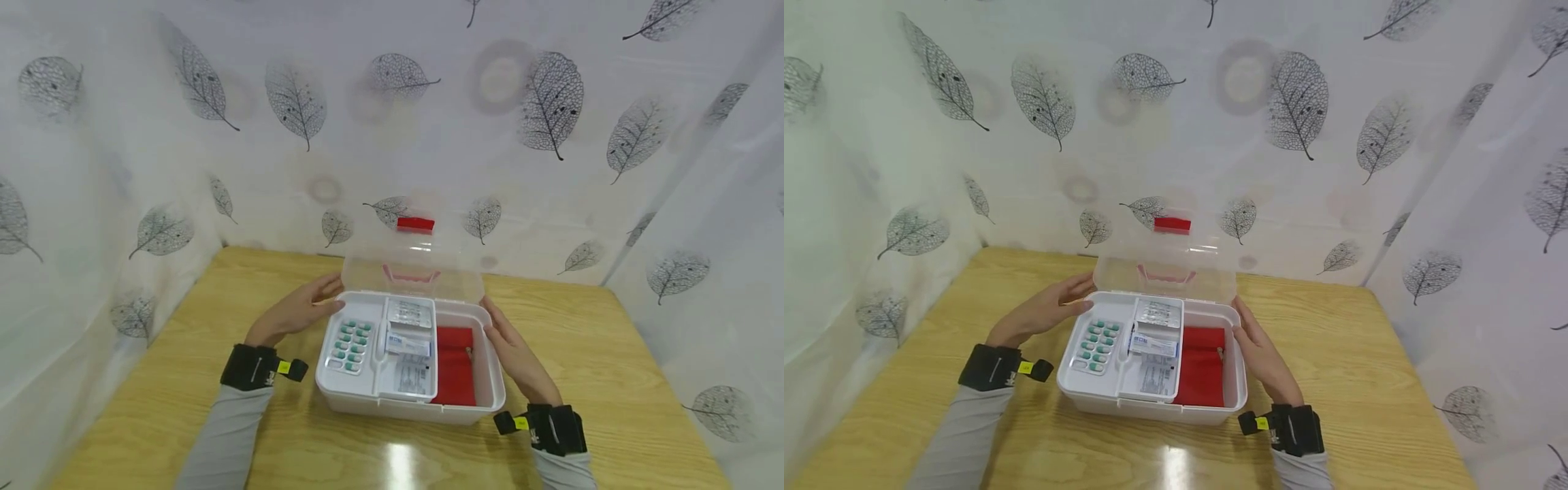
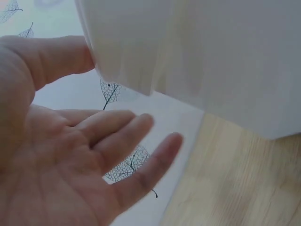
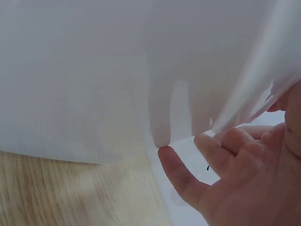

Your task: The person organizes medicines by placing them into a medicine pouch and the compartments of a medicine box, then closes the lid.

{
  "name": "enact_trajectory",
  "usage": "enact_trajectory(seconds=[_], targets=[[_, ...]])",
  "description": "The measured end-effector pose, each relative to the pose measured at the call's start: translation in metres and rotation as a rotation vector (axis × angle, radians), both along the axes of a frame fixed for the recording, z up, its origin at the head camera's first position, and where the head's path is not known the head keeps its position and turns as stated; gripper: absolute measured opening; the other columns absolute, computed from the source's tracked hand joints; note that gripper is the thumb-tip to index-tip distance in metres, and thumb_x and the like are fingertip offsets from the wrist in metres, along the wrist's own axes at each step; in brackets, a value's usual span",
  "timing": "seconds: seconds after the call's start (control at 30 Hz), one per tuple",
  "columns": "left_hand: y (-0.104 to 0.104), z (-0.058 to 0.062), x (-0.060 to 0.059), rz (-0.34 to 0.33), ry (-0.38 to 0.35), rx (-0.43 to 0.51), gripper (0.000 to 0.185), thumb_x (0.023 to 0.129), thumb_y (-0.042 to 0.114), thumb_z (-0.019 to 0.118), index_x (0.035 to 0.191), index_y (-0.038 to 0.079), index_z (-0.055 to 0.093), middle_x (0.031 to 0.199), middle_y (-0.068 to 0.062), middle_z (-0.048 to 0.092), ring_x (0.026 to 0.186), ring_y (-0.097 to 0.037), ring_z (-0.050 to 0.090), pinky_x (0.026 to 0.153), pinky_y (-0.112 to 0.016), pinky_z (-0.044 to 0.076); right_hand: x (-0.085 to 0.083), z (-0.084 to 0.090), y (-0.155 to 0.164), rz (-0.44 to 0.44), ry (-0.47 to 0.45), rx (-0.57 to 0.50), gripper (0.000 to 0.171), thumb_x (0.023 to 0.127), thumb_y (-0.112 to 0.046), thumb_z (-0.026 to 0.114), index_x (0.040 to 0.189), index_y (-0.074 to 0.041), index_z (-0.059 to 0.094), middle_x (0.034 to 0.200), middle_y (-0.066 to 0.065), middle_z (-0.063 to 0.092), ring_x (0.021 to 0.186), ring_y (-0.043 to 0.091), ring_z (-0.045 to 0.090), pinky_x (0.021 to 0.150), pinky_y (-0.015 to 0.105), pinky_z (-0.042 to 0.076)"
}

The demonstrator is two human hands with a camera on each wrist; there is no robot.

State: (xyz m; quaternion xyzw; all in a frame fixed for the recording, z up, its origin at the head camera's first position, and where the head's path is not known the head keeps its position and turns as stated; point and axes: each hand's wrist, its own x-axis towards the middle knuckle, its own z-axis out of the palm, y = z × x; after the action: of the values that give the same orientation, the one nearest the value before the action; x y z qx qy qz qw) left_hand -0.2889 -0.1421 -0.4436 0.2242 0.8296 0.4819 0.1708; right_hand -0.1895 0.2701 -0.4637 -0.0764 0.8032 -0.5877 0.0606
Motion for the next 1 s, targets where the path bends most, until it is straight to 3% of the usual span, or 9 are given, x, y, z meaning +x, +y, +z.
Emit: enact_trajectory(seconds=[0.13, 0.23, 0.3, 0.4, 0.6, 0.73, 0.83, 0.9, 1.0], targets=[[0.003, 0.0, 0.001, 0.012, 0.058, 0.103, 0.084, 0.097, 0.026, 0.069, 0.163, 0.015, 0.017, 0.162, -0.011, 0.035, 0.144, -0.041, 0.04, 0.113, -0.06, 0.034, -0.003, -0.002, -0.001, 0.003, 0.069, -0.009, 0.062, 0.111, -0.015, 0.036, 0.165, -0.018, 0.005, 0.171, 0.01, 0.009, 0.156, 0.035, 0.009, 0.118, 0.042, 0.029], [0.008, 0.0, 0.001, 0.037, 0.17, 0.138, 0.092, 0.093, 0.011, 0.072, 0.163, 0.013, 0.014, 0.158, -0.018, 0.041, 0.137, -0.042, 0.049, 0.108, -0.055, 0.044, -0.005, -0.003, -0.002, -0.029, 0.135, -0.012, 0.066, 0.109, -0.013, 0.043, 0.165, -0.019, 0.008, 0.17, 0.007, 0.012, 0.154, 0.036, 0.017, 0.107, 0.022, 0.038], [0.012, 0.003, 0.002, 0.072, 0.238, 0.127, 0.096, 0.09, 0.004, 0.073, 0.164, 0.013, 0.012, 0.154, -0.022, 0.044, 0.135, -0.042, 0.051, 0.105, -0.052, 0.047, -0.006, -0.004, -0.002, -0.065, 0.195, -0.001, 0.068, 0.107, -0.012, 0.049, 0.164, -0.018, 0.012, 0.169, 0.007, 0.016, 0.152, 0.039, 0.024, 0.1, 0.017, 0.042], [0.018, 0.007, 0.004, 0.107, 0.308, 0.113, 0.097, 0.09, -0.002, 0.07, 0.164, 0.011, 0.009, 0.149, -0.027, 0.043, 0.136, -0.044, 0.048, 0.102, -0.049, 0.05, -0.005, -0.005, -0.001, -0.13, 0.267, 0.028, 0.072, 0.104, -0.011, 0.057, 0.164, -0.019, 0.018, 0.167, 0.007, 0.024, 0.149, 0.036, 0.032, 0.1, 0.017, 0.044], [0.017, 0.022, 0.014, 0.124, 0.318, 0.105, 0.08, 0.095, 0.008, 0.068, 0.16, 0.007, 0.021, 0.148, -0.024, 0.041, 0.135, -0.042, 0.05, 0.1, -0.046, 0.051, 0.0, -0.001, -0.002, -0.225, 0.391, 0.202, 0.078, 0.099, -0.014, 0.066, 0.163, -0.028, 0.023, 0.159, 0.008, 0.042, 0.139, 0.032, 0.049, 0.095, 0.021, 0.049], [0.013, 0.031, 0.02, 0.107, 0.307, 0.043, 0.077, 0.097, 0.026, 0.069, 0.158, 0.013, 0.023, 0.144, -0.018, 0.044, 0.135, -0.04, 0.052, 0.103, -0.047, 0.05, 0.004, 0.002, -0.003, -0.251, 0.437, 0.321, 0.085, 0.095, -0.013, 0.072, 0.163, -0.028, 0.022, 0.154, 0.01, 0.049, 0.125, 0.036, 0.059, 0.09, 0.039, 0.057], [0.011, 0.038, 0.024, 0.095, 0.299, 0.04, 0.076, 0.097, 0.034, 0.069, 0.155, 0.013, 0.025, 0.147, -0.017, 0.042, 0.135, -0.042, 0.051, 0.103, -0.049, 0.049, 0.005, 0.004, -0.003, -0.258, 0.456, 0.363, 0.086, 0.094, -0.014, 0.073, 0.163, -0.025, 0.023, 0.151, 0.013, 0.052, 0.121, 0.037, 0.063, 0.089, 0.052, 0.056], [0.01, 0.043, 0.028, 0.081, 0.279, 0.042, 0.079, 0.095, 0.038, 0.071, 0.154, 0.014, 0.023, 0.151, -0.017, 0.039, 0.137, -0.044, 0.048, 0.104, -0.051, 0.048, 0.006, 0.006, -0.003, -0.25, 0.471, 0.371, 0.079, 0.096, -0.013, 0.07, 0.161, -0.022, 0.027, 0.15, 0.015, 0.053, 0.118, 0.036, 0.065, 0.089, 0.048, 0.057], [0.009, 0.053, 0.036, 0.048, 0.261, -0.008, 0.096, 0.091, 0.045, 0.073, 0.159, 0.018, 0.011, 0.162, -0.017, 0.027, 0.141, -0.045, 0.043, 0.105, -0.055, 0.045, 0.007, 0.01, 0.001, -0.212, 0.482, 0.327, 0.057, 0.101, -0.01, 0.061, 0.153, -0.012, 0.039, 0.148, 0.017, 0.054, 0.114, 0.033, 0.067, 0.088, 0.034, 0.058]])
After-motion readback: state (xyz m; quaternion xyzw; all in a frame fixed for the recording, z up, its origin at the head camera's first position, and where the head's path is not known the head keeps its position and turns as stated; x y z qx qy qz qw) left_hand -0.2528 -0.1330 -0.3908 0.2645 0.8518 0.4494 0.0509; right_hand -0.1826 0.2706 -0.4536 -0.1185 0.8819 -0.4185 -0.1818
